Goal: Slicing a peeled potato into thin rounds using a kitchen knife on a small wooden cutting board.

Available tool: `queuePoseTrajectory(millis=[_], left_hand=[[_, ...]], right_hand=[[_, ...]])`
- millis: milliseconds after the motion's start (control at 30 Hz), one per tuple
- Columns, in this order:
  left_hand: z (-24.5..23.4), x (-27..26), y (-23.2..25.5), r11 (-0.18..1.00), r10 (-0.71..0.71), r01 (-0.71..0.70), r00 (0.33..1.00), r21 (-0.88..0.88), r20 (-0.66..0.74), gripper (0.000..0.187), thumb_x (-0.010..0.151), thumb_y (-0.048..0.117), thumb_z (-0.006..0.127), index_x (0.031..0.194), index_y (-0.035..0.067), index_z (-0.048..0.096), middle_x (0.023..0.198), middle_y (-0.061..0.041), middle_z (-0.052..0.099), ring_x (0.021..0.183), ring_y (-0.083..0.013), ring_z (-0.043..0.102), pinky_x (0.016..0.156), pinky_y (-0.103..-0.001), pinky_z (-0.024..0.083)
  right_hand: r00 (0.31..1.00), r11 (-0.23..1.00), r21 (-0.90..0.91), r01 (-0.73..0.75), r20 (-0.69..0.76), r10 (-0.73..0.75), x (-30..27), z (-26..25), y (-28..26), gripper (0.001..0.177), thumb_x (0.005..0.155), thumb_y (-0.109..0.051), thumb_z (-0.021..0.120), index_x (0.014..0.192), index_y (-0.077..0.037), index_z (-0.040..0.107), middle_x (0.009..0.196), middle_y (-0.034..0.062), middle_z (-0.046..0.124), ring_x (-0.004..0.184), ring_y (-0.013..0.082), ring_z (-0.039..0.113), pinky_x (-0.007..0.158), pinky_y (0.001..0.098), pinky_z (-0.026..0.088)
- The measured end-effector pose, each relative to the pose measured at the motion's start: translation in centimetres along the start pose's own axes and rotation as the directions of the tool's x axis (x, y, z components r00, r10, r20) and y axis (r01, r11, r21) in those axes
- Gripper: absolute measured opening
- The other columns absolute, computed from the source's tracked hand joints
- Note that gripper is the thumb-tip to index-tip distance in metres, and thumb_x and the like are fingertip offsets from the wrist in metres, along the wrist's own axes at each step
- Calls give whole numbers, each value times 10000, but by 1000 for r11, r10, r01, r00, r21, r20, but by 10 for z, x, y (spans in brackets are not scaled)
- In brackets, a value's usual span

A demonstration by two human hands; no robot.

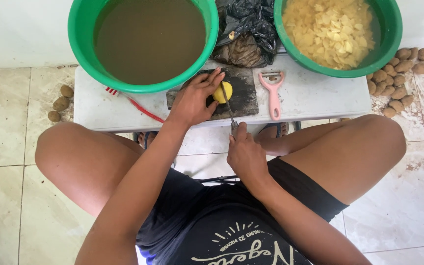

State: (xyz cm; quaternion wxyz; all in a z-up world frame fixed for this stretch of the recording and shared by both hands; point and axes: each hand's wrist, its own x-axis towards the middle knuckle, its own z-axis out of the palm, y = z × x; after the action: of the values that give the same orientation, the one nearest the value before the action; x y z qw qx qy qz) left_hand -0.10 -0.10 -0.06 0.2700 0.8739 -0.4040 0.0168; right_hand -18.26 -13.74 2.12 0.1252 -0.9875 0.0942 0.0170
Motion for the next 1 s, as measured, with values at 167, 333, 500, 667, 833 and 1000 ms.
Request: queuePoseTrajectory(millis=[167,333,500,667,833,1000], left_hand=[[30,-5,-21,998,0,-3,999,57,43,793,842,289,774,1570,193,476,1611,48,496,1452,-260,473,1177,-507,417],[37,-4,-25,999,-29,30,999,-36,16,745,837,336,805,1522,213,539,1576,48,542,1472,-265,452,1208,-532,355],[18,3,-17,993,-61,65,997,-100,43,772,797,344,861,1503,246,566,1564,47,551,1504,-271,398,1216,-492,381],[15,7,-2,985,1,-13,997,-171,-71,619,866,279,811,1447,183,619,1503,-27,601,1425,-279,502,1177,-465,440],[19,51,6,962,110,-145,982,-232,-156,417,1032,345,641,1393,136,662,1386,-99,686,1349,-312,585,1157,-479,450],[6,97,26,862,-36,95,991,-498,126,740,1082,668,320,1511,105,536,1526,-203,532,1471,-470,394,1230,-654,297]], right_hand=[[1000,999,-49,-2,-6,2,-2,18,4,500,1070,-271,417,1392,105,486,789,182,673,638,366,744,525,464,614],[1000,999,34,-24,13,23,-1,17,6,511,1077,-292,410,1390,103,493,809,190,679,659,401,743,564,510,616],[998,991,122,-54,40,49,0,8,4,467,1074,-278,412,1377,70,489,846,220,689,697,434,747,596,518,620],[998,999,30,-46,42,45,6,18,10,436,1080,-293,381,1295,61,517,786,164,660,631,389,738,545,468,609],[1000,998,-50,-29,5,29,6,29,13,410,1082,-297,386,1240,52,531,763,148,645,611,372,736,533,448,609],[999,1000,-6,-18,46,18,6,19,12,362,1083,-255,351,1194,47,518,743,134,623,574,358,727,501,423,591]])
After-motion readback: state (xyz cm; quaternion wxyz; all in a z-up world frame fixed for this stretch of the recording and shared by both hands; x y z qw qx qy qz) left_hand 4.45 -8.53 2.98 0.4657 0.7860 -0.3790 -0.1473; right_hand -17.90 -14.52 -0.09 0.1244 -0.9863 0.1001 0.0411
